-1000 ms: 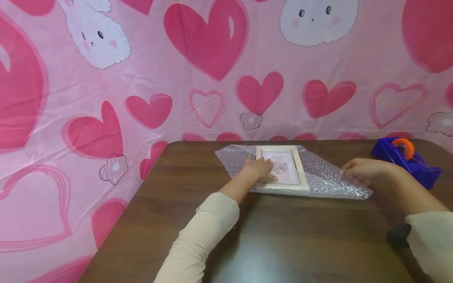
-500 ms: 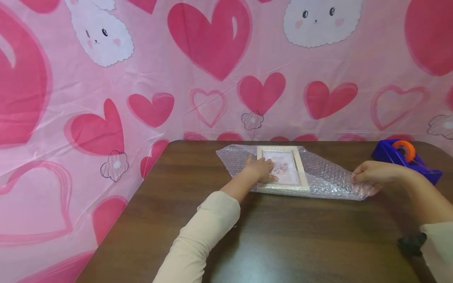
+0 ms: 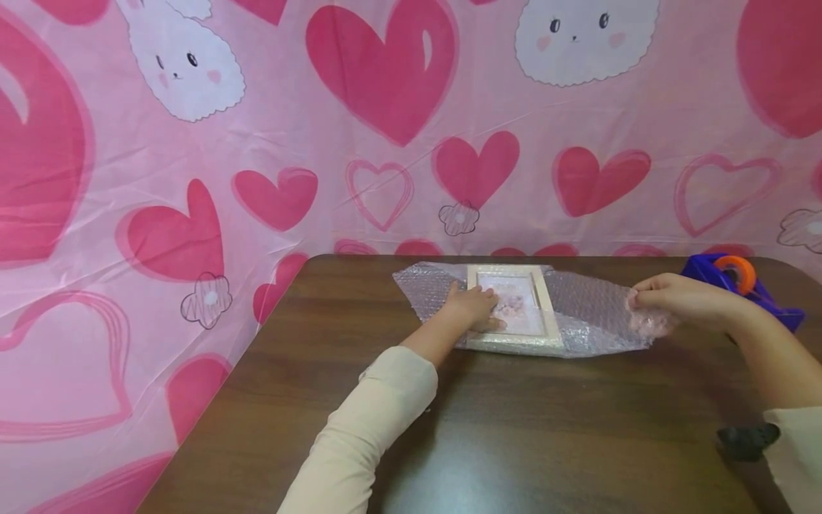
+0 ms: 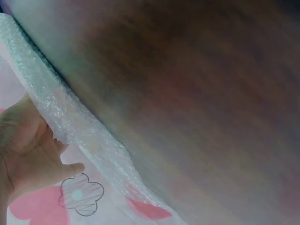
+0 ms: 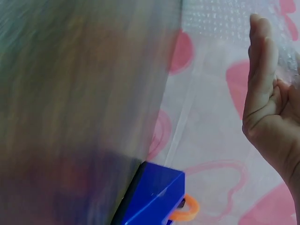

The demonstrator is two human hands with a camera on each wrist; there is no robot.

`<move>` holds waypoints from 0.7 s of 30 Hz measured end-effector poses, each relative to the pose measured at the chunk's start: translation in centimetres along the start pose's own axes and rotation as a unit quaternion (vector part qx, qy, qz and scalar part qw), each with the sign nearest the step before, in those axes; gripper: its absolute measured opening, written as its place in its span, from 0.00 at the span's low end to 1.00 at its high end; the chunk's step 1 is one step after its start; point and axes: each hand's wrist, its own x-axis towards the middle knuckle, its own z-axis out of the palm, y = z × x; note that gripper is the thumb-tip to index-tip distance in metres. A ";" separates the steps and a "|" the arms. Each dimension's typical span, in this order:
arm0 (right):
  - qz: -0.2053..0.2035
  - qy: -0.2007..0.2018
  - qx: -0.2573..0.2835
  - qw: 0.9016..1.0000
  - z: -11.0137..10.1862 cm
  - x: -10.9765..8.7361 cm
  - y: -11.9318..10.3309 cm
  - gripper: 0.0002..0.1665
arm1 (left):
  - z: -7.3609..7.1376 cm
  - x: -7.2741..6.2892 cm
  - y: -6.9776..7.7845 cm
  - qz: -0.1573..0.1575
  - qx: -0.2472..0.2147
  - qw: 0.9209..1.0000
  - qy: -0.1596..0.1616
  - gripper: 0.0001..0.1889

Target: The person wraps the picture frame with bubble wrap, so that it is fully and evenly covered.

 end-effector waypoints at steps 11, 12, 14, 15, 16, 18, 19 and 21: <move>-0.059 0.006 0.082 0.995 0.8 1.5 -1.7 0.14 | 0.0 0.1 0.2 -0.005 -0.003 1.000 -0.004 0.34; -0.060 0.011 0.085 0.995 0.9 1.6 -1.8 0.14 | 0.0 0.1 0.2 -0.004 -0.005 1.000 -0.005 0.34; -0.064 0.016 0.089 0.994 1.2 1.8 -2.1 0.14 | -0.1 0.1 0.3 -0.002 -0.004 1.000 -0.006 0.34; -0.068 0.014 0.094 0.993 1.4 1.9 -2.2 0.14 | -0.1 0.1 0.3 -0.001 -0.005 1.000 -0.007 0.34; -0.072 0.009 0.101 0.992 1.6 2.1 -2.3 0.14 | -0.1 0.1 0.3 -0.001 -0.003 1.000 -0.007 0.34; -0.078 -0.005 0.123 0.989 2.0 2.6 -2.7 0.15 | -0.1 0.0 0.4 -0.002 -0.001 1.000 -0.007 0.35; -0.081 -0.015 0.136 0.987 2.2 2.9 -2.8 0.15 | -0.1 0.0 0.4 -0.003 0.000 1.000 -0.008 0.35; -0.084 -0.038 0.165 0.982 2.6 3.5 -3.2 0.16 | -0.2 -0.1 0.3 -0.006 -0.001 1.000 -0.009 0.35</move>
